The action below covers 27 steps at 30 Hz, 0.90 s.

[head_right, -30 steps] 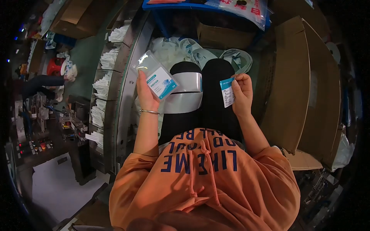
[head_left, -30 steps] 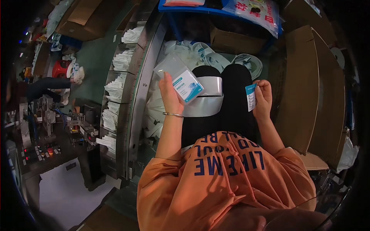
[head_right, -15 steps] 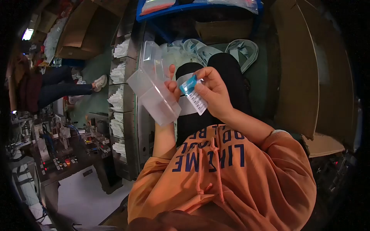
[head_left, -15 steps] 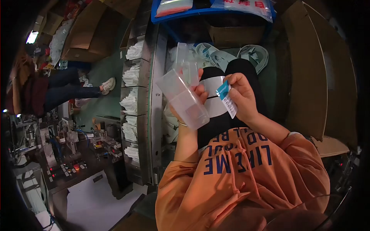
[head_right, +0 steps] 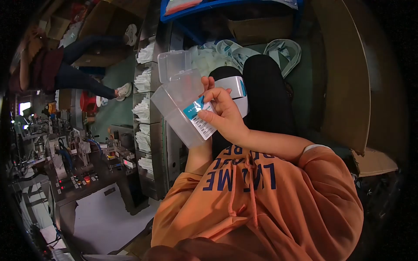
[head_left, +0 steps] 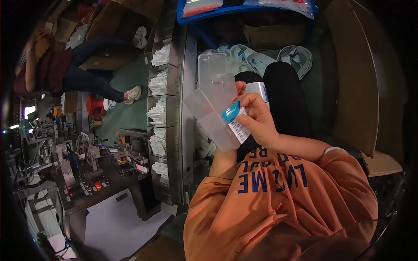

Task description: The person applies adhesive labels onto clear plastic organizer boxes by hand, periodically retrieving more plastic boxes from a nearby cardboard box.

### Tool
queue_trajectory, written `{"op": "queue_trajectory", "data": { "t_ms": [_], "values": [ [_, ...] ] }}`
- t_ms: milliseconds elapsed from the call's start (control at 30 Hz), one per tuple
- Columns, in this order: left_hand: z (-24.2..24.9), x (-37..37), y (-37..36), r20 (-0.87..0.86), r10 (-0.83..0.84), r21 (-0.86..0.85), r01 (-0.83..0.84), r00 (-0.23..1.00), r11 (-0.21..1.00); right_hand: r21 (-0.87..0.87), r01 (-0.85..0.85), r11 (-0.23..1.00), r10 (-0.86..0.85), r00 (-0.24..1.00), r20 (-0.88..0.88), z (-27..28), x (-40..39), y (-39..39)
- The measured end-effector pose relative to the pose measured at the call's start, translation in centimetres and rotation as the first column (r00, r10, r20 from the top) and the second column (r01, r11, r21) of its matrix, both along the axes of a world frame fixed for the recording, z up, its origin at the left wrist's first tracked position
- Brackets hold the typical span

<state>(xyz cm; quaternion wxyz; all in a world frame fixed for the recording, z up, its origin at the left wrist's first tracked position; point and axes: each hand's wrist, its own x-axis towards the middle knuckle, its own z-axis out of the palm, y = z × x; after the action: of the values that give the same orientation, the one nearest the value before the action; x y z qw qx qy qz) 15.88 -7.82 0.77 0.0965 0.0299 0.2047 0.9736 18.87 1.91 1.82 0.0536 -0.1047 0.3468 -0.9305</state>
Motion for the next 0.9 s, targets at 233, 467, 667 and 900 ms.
{"op": "queue_trajectory", "data": {
  "t_ms": [233,467,667,900],
  "values": [
    [3.2,-0.3,0.7,0.351,0.221,-0.425,-0.056,0.91,0.904,0.034,0.017,0.999,-0.017,1.0,0.011,0.2,0.1,-0.1],
    [-0.6,-0.9,-0.3,-0.115,0.018,-0.083,-0.027,0.993,0.996,0.08,0.027,0.996,-0.029,0.999,0.025,0.5,0.2,0.0],
    [-2.4,-1.3,-0.3,-0.113,-0.025,0.017,0.027,0.993,0.999,0.177,0.093,0.98,-0.084,0.995,-0.058,0.4,0.3,-0.1],
    [-4.0,-1.1,-1.5,-0.041,0.021,-0.091,-0.025,0.999,0.996,0.673,0.299,0.677,-0.09,0.941,-0.327,1.1,0.4,1.4]
  ]
}}
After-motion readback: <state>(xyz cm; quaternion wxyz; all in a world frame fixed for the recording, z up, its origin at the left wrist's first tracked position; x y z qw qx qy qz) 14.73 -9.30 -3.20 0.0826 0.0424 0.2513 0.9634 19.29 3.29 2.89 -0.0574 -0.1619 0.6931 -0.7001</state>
